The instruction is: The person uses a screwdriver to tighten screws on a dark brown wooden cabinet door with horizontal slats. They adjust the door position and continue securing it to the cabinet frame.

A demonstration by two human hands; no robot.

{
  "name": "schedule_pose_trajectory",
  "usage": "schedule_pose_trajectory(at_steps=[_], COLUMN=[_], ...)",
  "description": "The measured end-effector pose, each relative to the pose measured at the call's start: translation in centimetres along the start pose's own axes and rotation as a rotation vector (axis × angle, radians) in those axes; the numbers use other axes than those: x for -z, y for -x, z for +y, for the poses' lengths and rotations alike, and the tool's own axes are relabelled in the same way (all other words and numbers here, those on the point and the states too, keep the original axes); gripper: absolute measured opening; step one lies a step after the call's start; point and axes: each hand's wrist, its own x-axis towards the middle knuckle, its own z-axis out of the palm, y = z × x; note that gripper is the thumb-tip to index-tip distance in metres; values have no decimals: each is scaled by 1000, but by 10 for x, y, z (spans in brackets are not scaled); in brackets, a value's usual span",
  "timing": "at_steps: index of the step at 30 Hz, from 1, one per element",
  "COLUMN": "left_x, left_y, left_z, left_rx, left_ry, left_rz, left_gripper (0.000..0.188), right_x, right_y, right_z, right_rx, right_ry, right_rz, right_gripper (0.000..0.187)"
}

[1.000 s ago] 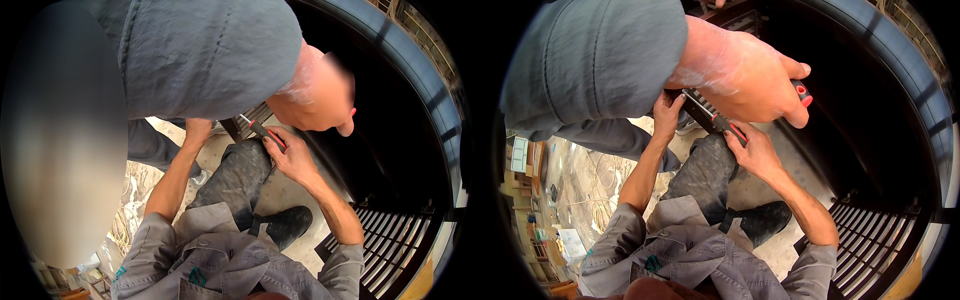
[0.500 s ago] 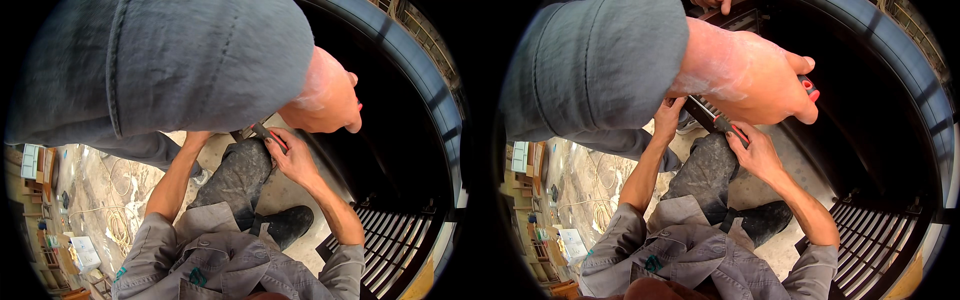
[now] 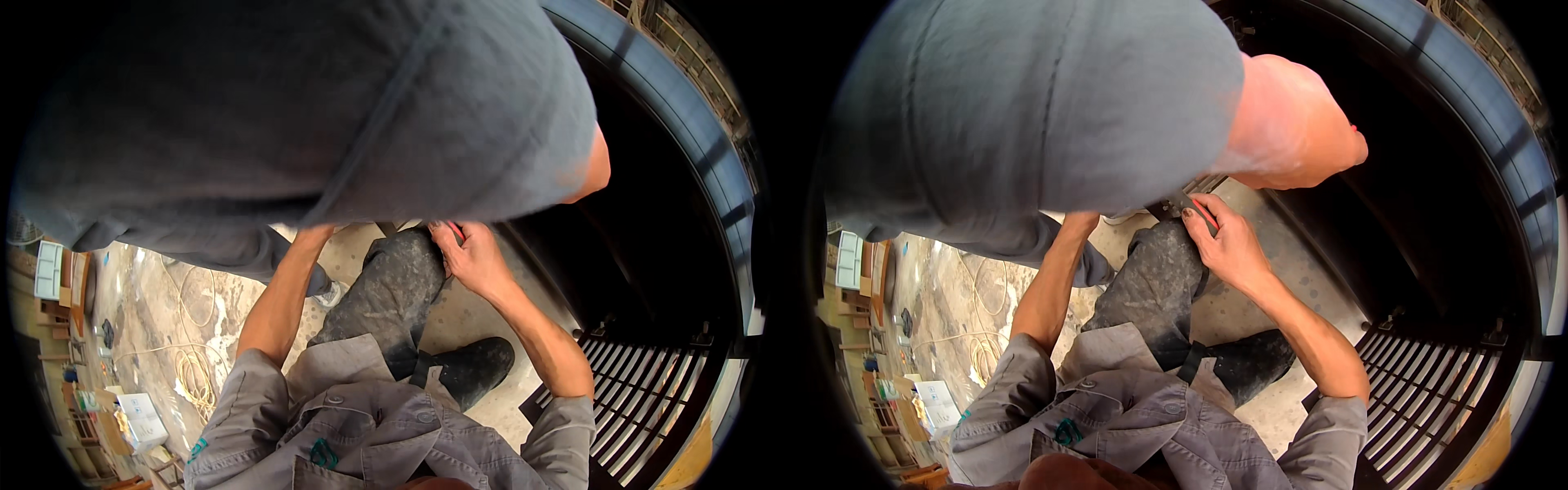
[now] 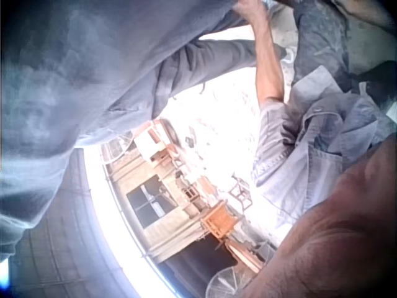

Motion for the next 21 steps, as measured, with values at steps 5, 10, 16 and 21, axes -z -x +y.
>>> schedule_pose_trajectory(at_steps=[5, 10, 16, 21], left_x=[-22, -28, -30, -32], left_y=[-4, -12, -11, -13], left_z=[38, 63, 63, 58], left_rx=[-33, 61, 59, 43], left_ry=[-305, 70, 2, 148], left_rz=[66, 83, 98, 84], left_gripper=[37, 23, 25, 29], right_x=[4, -2, -2, -1], right_y=[5, 6, 6, 8], right_z=[-12, -2, 3, 0], right_rx=[-37, 11, 44, 44], right_ry=[7, -12, 3, 4], right_rz=[0, -13, -4, -24], right_gripper=[26, 29, 29, 29])
